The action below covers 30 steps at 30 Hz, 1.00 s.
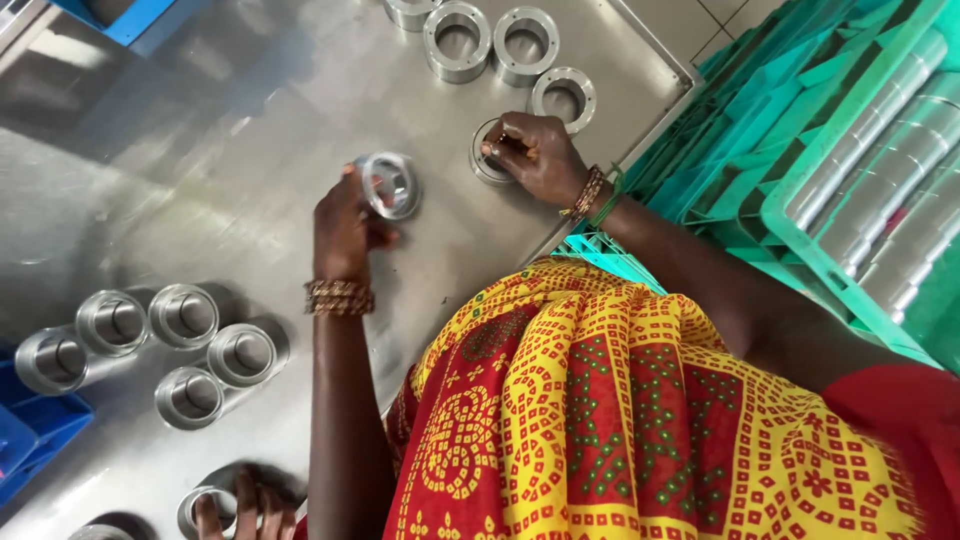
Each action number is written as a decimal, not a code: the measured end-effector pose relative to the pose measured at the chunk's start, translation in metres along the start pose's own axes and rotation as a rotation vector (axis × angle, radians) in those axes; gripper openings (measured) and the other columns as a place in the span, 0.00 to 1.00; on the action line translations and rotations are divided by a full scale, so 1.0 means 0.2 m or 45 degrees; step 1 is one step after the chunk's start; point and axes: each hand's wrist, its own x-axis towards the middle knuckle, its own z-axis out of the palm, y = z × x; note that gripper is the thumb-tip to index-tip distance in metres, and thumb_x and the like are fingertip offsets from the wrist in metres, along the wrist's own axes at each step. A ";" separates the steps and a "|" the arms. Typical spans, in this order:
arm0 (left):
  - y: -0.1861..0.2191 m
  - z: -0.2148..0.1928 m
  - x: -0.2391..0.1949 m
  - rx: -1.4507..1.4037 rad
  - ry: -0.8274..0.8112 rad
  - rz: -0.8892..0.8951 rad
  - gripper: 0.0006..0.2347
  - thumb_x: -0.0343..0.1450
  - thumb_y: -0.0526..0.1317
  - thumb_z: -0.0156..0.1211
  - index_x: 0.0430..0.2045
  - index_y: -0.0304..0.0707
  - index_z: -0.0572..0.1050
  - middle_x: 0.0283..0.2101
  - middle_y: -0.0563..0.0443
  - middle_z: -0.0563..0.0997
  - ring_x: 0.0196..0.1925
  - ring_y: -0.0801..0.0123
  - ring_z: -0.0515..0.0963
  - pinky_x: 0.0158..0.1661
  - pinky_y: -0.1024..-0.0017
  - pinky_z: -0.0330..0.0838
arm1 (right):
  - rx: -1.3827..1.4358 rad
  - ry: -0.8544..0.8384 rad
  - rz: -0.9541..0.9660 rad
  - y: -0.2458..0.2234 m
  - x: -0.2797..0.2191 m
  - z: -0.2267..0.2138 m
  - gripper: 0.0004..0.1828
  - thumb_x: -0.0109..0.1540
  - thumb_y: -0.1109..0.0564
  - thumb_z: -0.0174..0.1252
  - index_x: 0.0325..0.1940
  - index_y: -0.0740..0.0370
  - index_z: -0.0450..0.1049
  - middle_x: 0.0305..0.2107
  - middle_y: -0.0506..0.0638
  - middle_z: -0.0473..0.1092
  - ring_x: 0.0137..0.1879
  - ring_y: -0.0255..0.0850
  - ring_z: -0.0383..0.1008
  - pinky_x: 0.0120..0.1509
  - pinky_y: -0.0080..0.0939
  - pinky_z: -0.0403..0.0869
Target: Sort and arrange metal rings and cylinders from tables into plastic crates.
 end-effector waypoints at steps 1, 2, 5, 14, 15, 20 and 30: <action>0.01 -0.04 -0.04 -0.007 0.053 -0.024 0.19 0.75 0.54 0.54 0.37 0.32 0.76 0.24 0.51 0.79 0.16 0.72 0.76 0.18 0.73 0.70 | 0.002 0.001 -0.034 0.00 0.00 0.00 0.06 0.69 0.62 0.62 0.41 0.68 0.73 0.33 0.50 0.75 0.39 0.31 0.75 0.45 0.34 0.75; 0.02 -0.08 -0.08 -0.015 0.105 -0.048 0.20 0.75 0.55 0.51 0.37 0.33 0.76 0.24 0.53 0.78 0.15 0.75 0.74 0.17 0.76 0.68 | 0.004 0.002 -0.067 0.00 0.00 0.00 0.07 0.69 0.62 0.62 0.40 0.67 0.72 0.34 0.51 0.76 0.40 0.31 0.77 0.45 0.34 0.76; -0.16 -0.25 -0.04 0.365 0.128 0.207 0.15 0.74 0.47 0.60 0.40 0.30 0.75 0.25 0.45 0.79 0.17 0.69 0.75 0.17 0.69 0.67 | 0.010 0.011 -0.108 -0.01 -0.01 0.01 0.05 0.69 0.62 0.61 0.42 0.67 0.73 0.34 0.52 0.75 0.39 0.34 0.76 0.45 0.37 0.75; -0.11 -0.30 -0.23 1.695 0.636 0.339 0.12 0.67 0.43 0.61 0.38 0.35 0.80 0.58 0.34 0.77 0.67 0.40 0.70 0.58 0.38 0.68 | -0.197 0.008 -0.182 -0.01 0.03 -0.01 0.06 0.69 0.61 0.64 0.41 0.65 0.76 0.29 0.53 0.74 0.32 0.37 0.73 0.36 0.38 0.70; -0.16 -0.34 -0.23 1.695 0.642 0.332 0.12 0.67 0.43 0.61 0.38 0.35 0.80 0.58 0.34 0.77 0.67 0.40 0.70 0.58 0.38 0.68 | -0.192 0.002 -0.184 0.00 0.01 -0.04 0.06 0.69 0.61 0.64 0.41 0.65 0.76 0.29 0.53 0.74 0.32 0.37 0.73 0.36 0.38 0.70; -0.46 -0.66 -0.23 1.749 1.166 0.627 0.24 0.67 0.51 0.67 0.54 0.36 0.76 0.72 0.23 0.61 0.74 0.23 0.47 0.63 0.20 0.36 | 0.028 0.036 0.181 0.06 -0.13 -0.19 0.06 0.70 0.59 0.62 0.43 0.64 0.74 0.29 0.48 0.73 0.35 0.31 0.72 0.38 0.34 0.72; -0.43 -0.69 -0.31 1.460 1.074 0.409 0.26 0.68 0.48 0.66 0.64 0.49 0.71 0.76 0.38 0.62 0.79 0.39 0.51 0.68 0.22 0.37 | -0.282 0.072 -0.113 -0.02 -0.16 -0.16 0.08 0.70 0.60 0.64 0.42 0.68 0.74 0.33 0.53 0.74 0.37 0.36 0.74 0.42 0.41 0.73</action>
